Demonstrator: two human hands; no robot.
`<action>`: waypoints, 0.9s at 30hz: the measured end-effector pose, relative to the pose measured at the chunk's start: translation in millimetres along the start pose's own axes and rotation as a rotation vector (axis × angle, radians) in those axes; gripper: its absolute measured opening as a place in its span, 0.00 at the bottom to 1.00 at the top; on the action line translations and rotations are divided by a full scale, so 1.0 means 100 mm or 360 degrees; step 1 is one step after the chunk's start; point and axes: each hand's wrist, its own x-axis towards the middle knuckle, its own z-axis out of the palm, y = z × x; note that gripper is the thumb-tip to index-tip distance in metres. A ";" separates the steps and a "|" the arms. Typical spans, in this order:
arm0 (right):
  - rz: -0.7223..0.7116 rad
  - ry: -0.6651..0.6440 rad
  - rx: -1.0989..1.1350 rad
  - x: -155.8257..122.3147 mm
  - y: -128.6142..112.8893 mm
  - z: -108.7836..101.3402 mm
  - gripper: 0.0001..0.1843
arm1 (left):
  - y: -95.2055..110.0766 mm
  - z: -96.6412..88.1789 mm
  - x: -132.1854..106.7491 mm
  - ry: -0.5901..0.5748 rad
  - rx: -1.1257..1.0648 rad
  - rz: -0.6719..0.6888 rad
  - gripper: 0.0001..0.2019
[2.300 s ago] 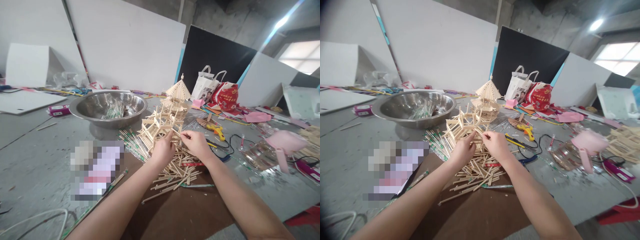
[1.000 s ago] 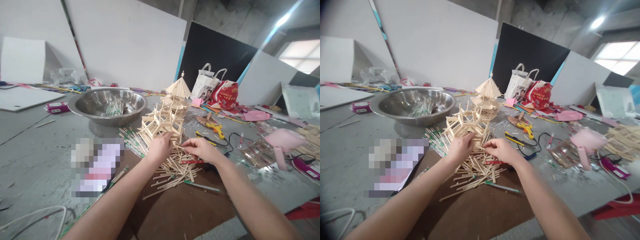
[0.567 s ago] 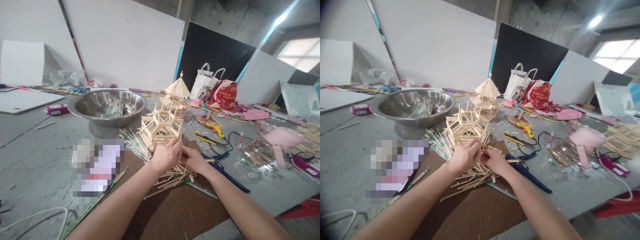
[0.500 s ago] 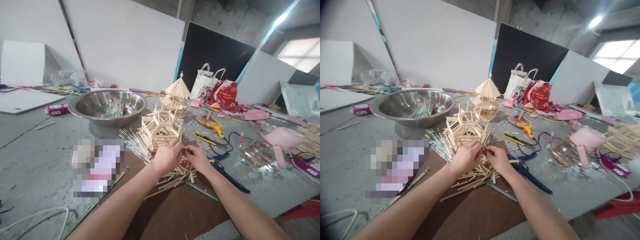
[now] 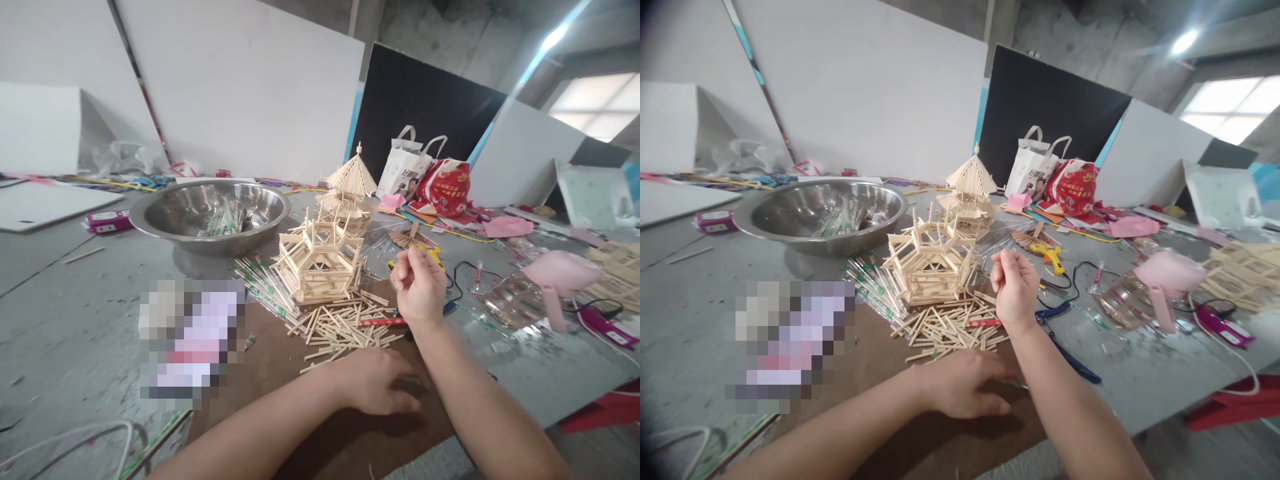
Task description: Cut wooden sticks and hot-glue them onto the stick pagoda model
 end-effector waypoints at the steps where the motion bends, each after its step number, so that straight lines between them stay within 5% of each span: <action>1: -0.0006 0.0006 0.0016 0.02 -0.02 0.01 0.11 | -0.02 0.04 0.01 -0.0007 0.0060 0.0010 0.18; 9: -0.0019 -0.0156 -0.0114 0.17 -0.12 -0.13 0.11 | -0.12 0.20 0.06 -0.0137 0.0630 -0.0141 0.10; 16: 0.0150 -0.0872 -0.1272 0.06 0.02 -0.50 0.11 | -0.01 -0.01 -0.01 -0.0175 0.0384 -0.0067 0.11; 24: 0.0163 -0.1178 -0.1524 -0.23 0.00 -0.66 0.12 | 0.13 -0.53 -0.15 0.0454 0.0430 -0.0239 0.13; 27: 0.0048 -0.1152 -0.1548 -0.24 0.00 -0.61 0.11 | 0.10 -0.73 -0.22 0.0769 0.0587 -0.0459 0.14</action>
